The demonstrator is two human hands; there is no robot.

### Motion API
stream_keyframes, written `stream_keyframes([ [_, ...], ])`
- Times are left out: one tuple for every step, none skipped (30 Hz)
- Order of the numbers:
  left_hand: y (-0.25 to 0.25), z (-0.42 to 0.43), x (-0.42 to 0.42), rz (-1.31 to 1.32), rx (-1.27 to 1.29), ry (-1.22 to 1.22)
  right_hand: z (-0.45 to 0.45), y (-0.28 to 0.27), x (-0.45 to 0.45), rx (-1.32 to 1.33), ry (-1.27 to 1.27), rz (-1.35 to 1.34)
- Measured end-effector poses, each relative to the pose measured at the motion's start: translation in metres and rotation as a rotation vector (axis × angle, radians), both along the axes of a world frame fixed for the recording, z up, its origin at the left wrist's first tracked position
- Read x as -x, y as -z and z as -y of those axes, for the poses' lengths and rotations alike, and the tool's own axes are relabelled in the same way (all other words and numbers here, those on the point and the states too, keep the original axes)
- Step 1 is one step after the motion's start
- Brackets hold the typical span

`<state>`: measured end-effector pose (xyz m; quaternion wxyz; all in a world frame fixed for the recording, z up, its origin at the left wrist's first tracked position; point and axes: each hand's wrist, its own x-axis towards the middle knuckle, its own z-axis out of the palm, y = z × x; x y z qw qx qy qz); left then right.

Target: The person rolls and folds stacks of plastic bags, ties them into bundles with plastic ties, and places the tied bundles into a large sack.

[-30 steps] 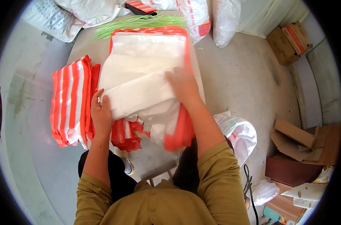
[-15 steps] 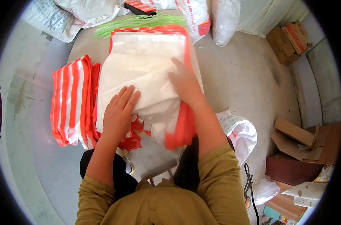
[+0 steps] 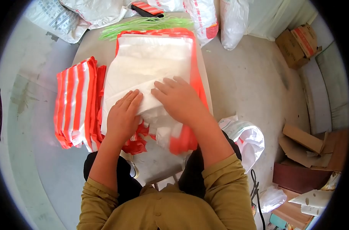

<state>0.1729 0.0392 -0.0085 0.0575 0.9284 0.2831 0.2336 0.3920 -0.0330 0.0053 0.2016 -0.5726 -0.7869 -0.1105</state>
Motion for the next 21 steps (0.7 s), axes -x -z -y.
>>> stream_keyframes([
  [0.001,0.0,-0.001,0.007,-0.019,-0.009,0.0,-0.002,0.003,0.016,-0.011,-0.014],
  [0.001,0.001,-0.001,0.014,-0.037,-0.018,0.001,-0.004,0.005,0.027,-0.017,-0.026],
  [0.002,0.0,0.0,0.017,-0.044,-0.038,0.002,-0.006,0.007,0.039,-0.023,-0.037],
  [0.002,0.0,0.0,0.019,-0.05,-0.059,0.003,-0.009,0.009,0.052,-0.029,-0.048],
  [0.003,0.001,0.001,0.022,-0.057,-0.079,0.005,-0.017,0.01,0.102,0.016,-0.058],
  [-0.002,0.002,0.002,-0.011,0.023,-0.116,0.008,-0.029,0.011,0.151,0.061,-0.07],
  [-0.013,0.005,0.003,-0.044,0.102,-0.154,0.01,-0.036,0.011,0.199,0.106,-0.081],
  [-0.022,0.007,0.004,-0.077,0.181,-0.19,0.009,-0.034,0.008,0.052,0.128,-0.173],
  [-0.029,0.009,0.006,-0.017,0.319,-0.19,0.007,-0.03,0.003,-0.096,0.149,-0.263],
  [-0.035,0.01,0.01,0.043,0.457,-0.187,0.007,-0.028,0.0,-0.246,0.17,-0.353],
  [-0.039,0.01,0.014,0.103,0.594,-0.183,0.005,-0.032,0.005,-0.261,0.166,-0.628],
  [-0.04,0.011,0.018,0.24,0.872,-0.151,0.002,-0.037,0.015,-0.272,0.158,-0.902],
  [-0.04,0.011,0.021,0.38,1.147,-0.115,0.001,-0.041,0.021,-0.281,0.144,-1.178],
  [-0.04,0.011,0.025,0.523,1.419,-0.075,0.002,-0.034,0.022,-0.181,0.085,-1.314],
  [-0.038,0.013,0.026,0.612,1.561,-0.052,0.002,-0.021,0.02,-0.074,0.023,-1.447],
  [-0.036,0.013,0.025,0.67,1.608,-0.046,0.002,-0.012,0.02,0.04,-0.04,-1.576],
  [-0.033,0.015,0.023,0.73,1.656,-0.041,0.003,-0.013,0.027,0.083,-0.04,-1.703],
  [-0.03,0.016,0.023,0.791,1.705,-0.037,0.002,-0.015,0.038,0.13,-0.039,-1.828],
  [-0.025,0.013,0.025,0.773,1.736,-0.007,0.001,-0.016,0.047,0.18,-0.036,-1.954],
  [-0.022,0.013,0.025,0.769,1.728,-0.029,0.0,-0.017,0.053,0.226,-0.001,-1.975],
  [-0.018,0.014,0.024,0.764,1.72,-0.05,0.0,-0.018,0.058,0.271,0.035,-1.994],
])
